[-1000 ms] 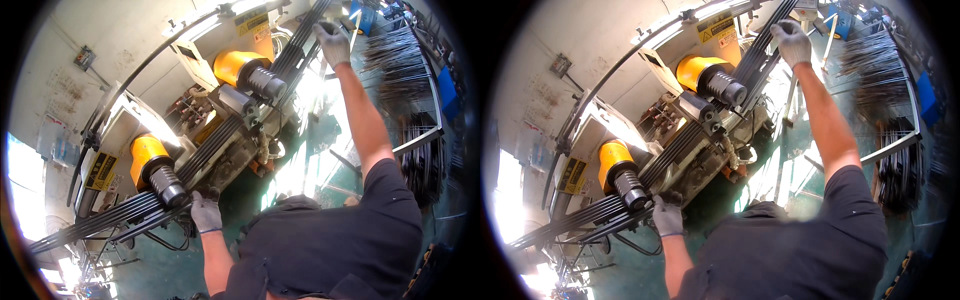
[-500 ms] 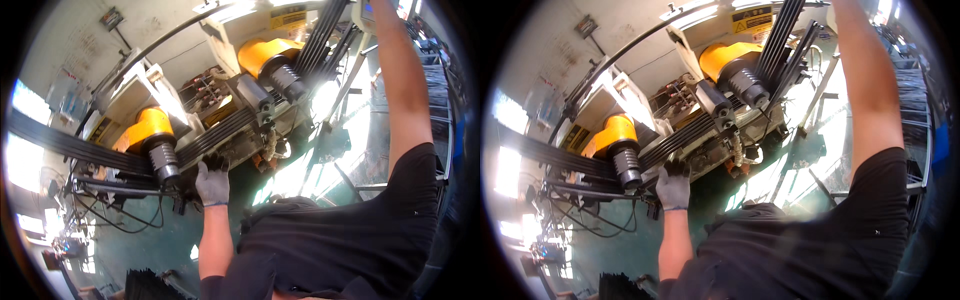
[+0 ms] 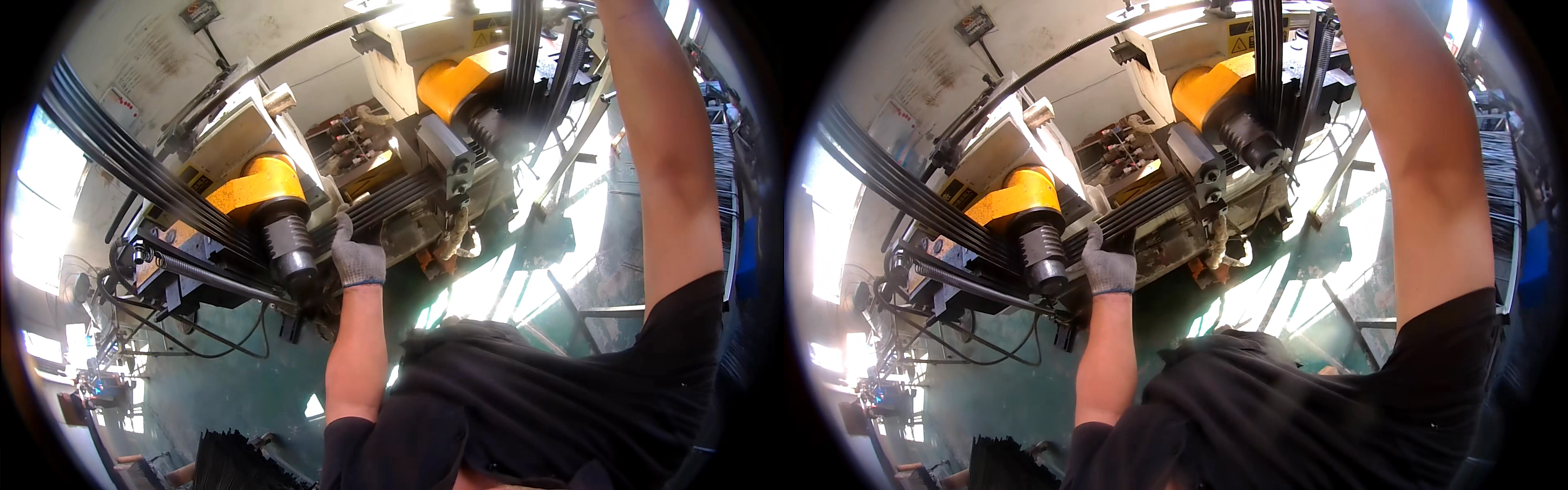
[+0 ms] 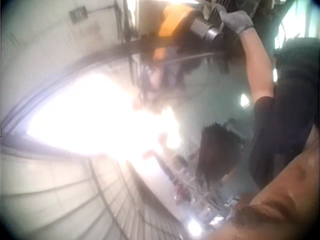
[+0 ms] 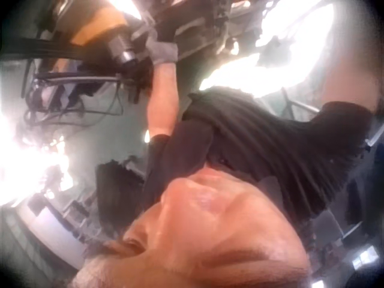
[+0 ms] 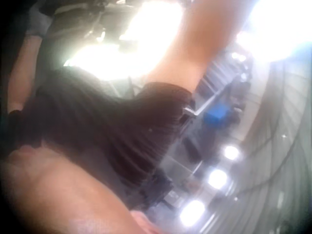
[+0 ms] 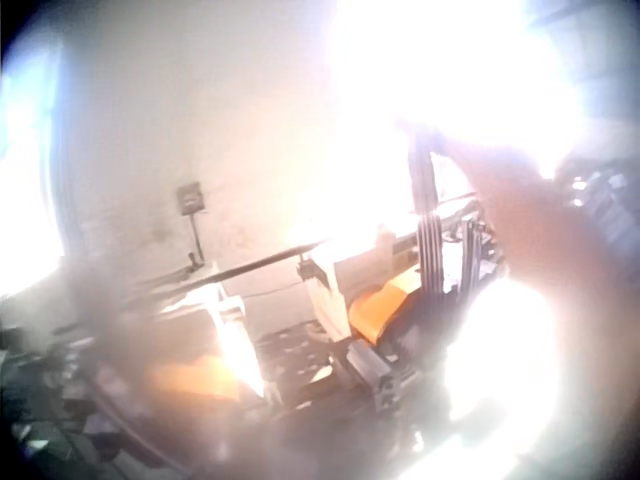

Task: The person operates a manual metal bending machine to bend long metal rods into U-shapes. They feed the rods into the machine, pull a lever to bend them, and then stack the finished pieces on a wooden pallet.

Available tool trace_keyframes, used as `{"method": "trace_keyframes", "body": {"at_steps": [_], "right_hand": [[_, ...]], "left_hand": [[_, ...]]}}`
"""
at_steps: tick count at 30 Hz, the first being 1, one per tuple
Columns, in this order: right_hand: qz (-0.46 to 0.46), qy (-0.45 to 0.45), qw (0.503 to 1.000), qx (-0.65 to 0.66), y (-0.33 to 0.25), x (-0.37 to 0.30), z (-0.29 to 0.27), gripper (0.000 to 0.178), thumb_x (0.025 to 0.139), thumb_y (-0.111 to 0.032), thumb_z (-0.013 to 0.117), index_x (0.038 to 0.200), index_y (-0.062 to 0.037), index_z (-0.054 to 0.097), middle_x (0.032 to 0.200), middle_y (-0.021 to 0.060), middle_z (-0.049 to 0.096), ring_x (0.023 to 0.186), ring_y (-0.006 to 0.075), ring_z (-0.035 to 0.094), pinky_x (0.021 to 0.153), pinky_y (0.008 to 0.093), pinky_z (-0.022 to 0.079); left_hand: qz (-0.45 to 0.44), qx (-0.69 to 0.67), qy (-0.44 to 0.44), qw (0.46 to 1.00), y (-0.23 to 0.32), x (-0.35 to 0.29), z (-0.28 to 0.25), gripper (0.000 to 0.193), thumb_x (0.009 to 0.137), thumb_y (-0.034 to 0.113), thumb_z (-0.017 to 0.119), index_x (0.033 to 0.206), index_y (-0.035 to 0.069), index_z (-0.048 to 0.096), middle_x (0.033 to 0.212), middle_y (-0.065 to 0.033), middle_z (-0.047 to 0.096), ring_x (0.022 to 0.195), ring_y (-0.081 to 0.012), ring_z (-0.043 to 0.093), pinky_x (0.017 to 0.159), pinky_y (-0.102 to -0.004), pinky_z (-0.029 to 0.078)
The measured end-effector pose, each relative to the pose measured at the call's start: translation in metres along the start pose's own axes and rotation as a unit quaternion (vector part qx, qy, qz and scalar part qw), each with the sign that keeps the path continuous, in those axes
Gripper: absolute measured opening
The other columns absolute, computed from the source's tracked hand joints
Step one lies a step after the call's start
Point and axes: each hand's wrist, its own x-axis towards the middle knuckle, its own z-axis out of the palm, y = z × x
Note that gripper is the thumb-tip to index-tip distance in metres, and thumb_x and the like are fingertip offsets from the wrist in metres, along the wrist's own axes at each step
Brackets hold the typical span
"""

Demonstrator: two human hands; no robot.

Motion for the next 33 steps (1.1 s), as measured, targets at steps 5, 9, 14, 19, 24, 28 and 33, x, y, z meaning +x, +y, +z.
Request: {"method": "trace_keyframes", "body": {"at_steps": [5, 9, 14, 19, 24, 28, 33], "right_hand": [[0.004, -0.012, 1.000, 0.008, -0.008, -0.003, 0.000, 0.035, 0.090, -0.040, 0.061, 0.101, -0.0068, 0.059, 0.082, 0.0058, 0.061, 0.076, 0.0178, 0.058, 0.069, 0.0289, 0.045], [-0.004, -0.018, 1.000, 0.019, -0.013, -0.006, -0.004, 0.035, 0.091, -0.040, 0.061, 0.101, -0.0070, 0.059, 0.081, 0.0055, 0.060, 0.075, 0.0176, 0.057, 0.069, 0.0287, 0.044], [-0.023, -0.036, 0.998, 0.041, -0.013, 0.013, -0.002, 0.034, 0.091, -0.040, 0.060, 0.100, -0.0073, 0.058, 0.081, 0.0051, 0.059, 0.074, 0.0172, 0.056, 0.068, 0.0285, 0.044], [-0.058, -0.058, 0.994, 0.078, -0.012, 0.039, 0.010, 0.033, 0.092, -0.040, 0.060, 0.099, -0.0076, 0.057, 0.080, 0.0047, 0.058, 0.073, 0.0169, 0.055, 0.068, 0.0283, 0.043], [-0.100, -0.086, 0.984, 0.118, -0.010, 0.066, 0.019, 0.033, 0.092, -0.040, 0.059, 0.098, -0.0079, 0.057, 0.079, 0.0043, 0.057, 0.073, 0.0166, 0.053, 0.067, 0.0282, 0.042], [-0.128, -0.105, 0.975, 0.148, -0.007, 0.088, 0.029, 0.032, 0.093, -0.040, 0.059, 0.097, -0.0081, 0.056, 0.078, 0.0040, 0.056, 0.072, 0.0164, 0.052, 0.067, 0.0280, 0.042], [-0.155, -0.122, 0.963, 0.184, -0.004, 0.107, 0.039, 0.031, 0.093, -0.040, 0.058, 0.097, -0.0084, 0.056, 0.078, 0.0036, 0.054, 0.071, 0.0160, 0.051, 0.066, 0.0278, 0.041]], "left_hand": [[0.064, 0.057, 0.040, 0.996, 0.001, -0.002, 0.002, 0.025, 0.096, 0.018, 0.058, 0.117, 0.005, 0.059, 0.111, -0.0121, 0.065, 0.104, -0.0264, 0.062, 0.093, -0.0409, 0.051], [0.099, 0.097, 0.058, 0.989, -0.003, -0.002, -0.002, 0.025, 0.094, 0.013, 0.059, 0.118, 0.004, 0.060, 0.108, -0.0117, 0.065, 0.101, -0.0257, 0.064, 0.093, -0.0380, 0.052], [0.097, 0.109, 0.063, 0.987, -0.002, 0.000, -0.001, 0.025, 0.094, 0.011, 0.058, 0.118, 0.003, 0.059, 0.108, -0.0121, 0.065, 0.102, -0.0258, 0.064, 0.093, -0.0382, 0.052], [0.115, 0.106, 0.072, 0.985, -0.002, -0.007, 0.009, 0.022, 0.095, 0.011, 0.055, 0.115, 0.002, 0.059, 0.109, -0.0120, 0.065, 0.104, -0.0261, 0.062, 0.095, -0.0387, 0.050], [0.175, 0.052, 0.084, 0.980, -0.015, -0.002, 0.016, 0.017, 0.096, 0.012, 0.053, 0.111, 0.005, 0.060, 0.108, -0.0135, 0.066, 0.101, -0.0271, 0.062, 0.094, -0.0411, 0.050], [0.177, 0.010, 0.095, 0.979, -0.029, 0.001, 0.026, 0.014, 0.097, 0.016, 0.053, 0.106, 0.008, 0.060, 0.106, -0.0131, 0.066, 0.101, -0.0283, 0.062, 0.093, -0.0448, 0.050], [0.198, -0.001, 0.082, 0.977, -0.044, 0.005, 0.032, 0.015, 0.098, 0.018, 0.051, 0.105, 0.008, 0.061, 0.106, -0.0124, 0.066, 0.102, -0.0299, 0.062, 0.092, -0.0463, 0.051]]}}
